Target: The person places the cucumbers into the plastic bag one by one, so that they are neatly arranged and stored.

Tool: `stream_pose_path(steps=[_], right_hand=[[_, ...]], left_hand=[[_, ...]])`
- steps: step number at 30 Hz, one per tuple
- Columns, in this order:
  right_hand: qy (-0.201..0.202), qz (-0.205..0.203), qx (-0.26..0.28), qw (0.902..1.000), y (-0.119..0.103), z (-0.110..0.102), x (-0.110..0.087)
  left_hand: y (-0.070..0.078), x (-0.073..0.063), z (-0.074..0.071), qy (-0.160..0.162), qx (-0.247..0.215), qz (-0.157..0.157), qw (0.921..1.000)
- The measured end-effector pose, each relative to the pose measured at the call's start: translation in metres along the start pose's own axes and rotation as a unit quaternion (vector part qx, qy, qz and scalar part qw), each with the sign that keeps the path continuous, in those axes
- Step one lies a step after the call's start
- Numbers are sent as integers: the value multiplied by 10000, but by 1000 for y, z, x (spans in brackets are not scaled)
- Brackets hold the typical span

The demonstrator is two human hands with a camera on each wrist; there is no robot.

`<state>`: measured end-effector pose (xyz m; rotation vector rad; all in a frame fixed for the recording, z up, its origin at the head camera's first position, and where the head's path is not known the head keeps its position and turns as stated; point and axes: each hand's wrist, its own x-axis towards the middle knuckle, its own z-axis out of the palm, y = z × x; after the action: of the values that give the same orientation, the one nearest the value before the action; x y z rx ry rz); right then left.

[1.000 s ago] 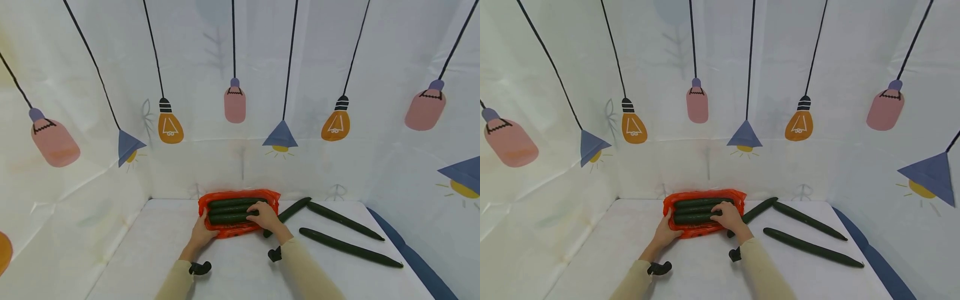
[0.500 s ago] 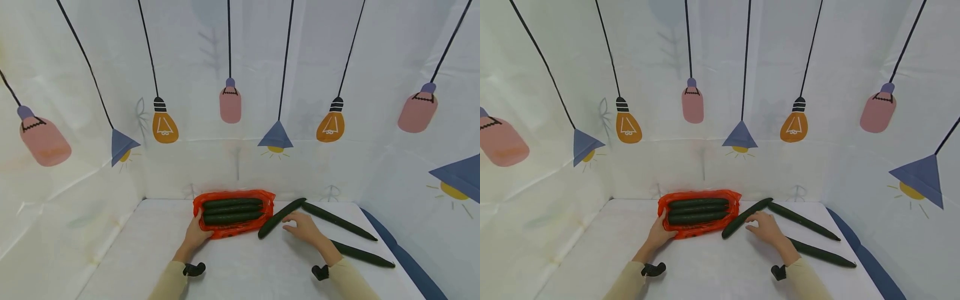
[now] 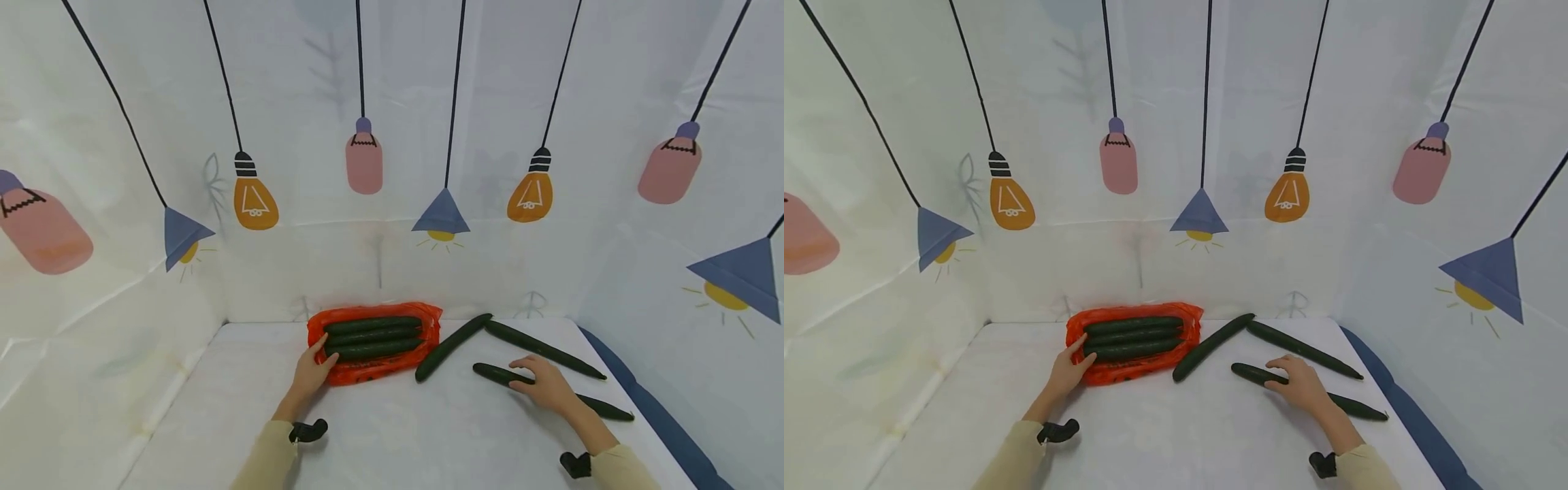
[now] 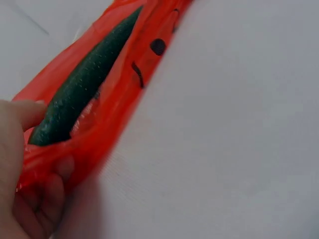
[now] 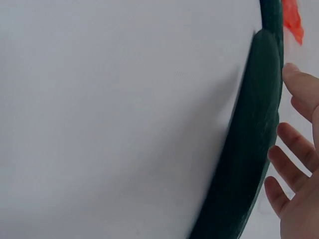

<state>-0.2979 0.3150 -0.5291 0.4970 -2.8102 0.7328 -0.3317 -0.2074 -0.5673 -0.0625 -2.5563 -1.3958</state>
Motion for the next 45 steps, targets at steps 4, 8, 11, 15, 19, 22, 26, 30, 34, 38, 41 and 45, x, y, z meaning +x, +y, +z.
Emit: stream_pose_path(steps=[4,8,11,15,19,22,26,30,34,38,41,45], right_hand=[[-31,100,10,9999,13,-3,-7],[-23,115,96,9999,20,-4,-10],[17,123,162,9998,25,-5,-12],[25,128,144,9998,33,-4,-14],[-75,316,148,9994,41,-6,-19],[-188,547,303,9979,45,-8,-22],[-379,691,474,9958,49,-11,-26],[-465,697,520,9951,52,-13,-30],[-462,677,554,9951,57,-15,-32],[-452,571,512,9960,59,-14,-30],[-425,475,522,9966,58,-13,-27],[-361,381,533,9972,56,-13,-28]], left_hand=[[4,8,-7,525,503,-244,9971],[8,17,-17,696,1208,-557,9887],[11,23,-24,660,1574,-429,9844],[12,28,-31,442,1799,-155,9826],[4,32,-30,27,1657,101,9861],[-2,34,-28,-53,1330,342,9905],[-7,31,-27,-2,970,437,9943],[-10,27,-27,-117,848,290,9959],[-10,27,-27,-197,869,156,9959],[-12,27,-28,-275,989,-43,9947],[-16,28,-27,-287,1058,-147,9939],[-17,31,-23,-394,1015,-136,9940]])
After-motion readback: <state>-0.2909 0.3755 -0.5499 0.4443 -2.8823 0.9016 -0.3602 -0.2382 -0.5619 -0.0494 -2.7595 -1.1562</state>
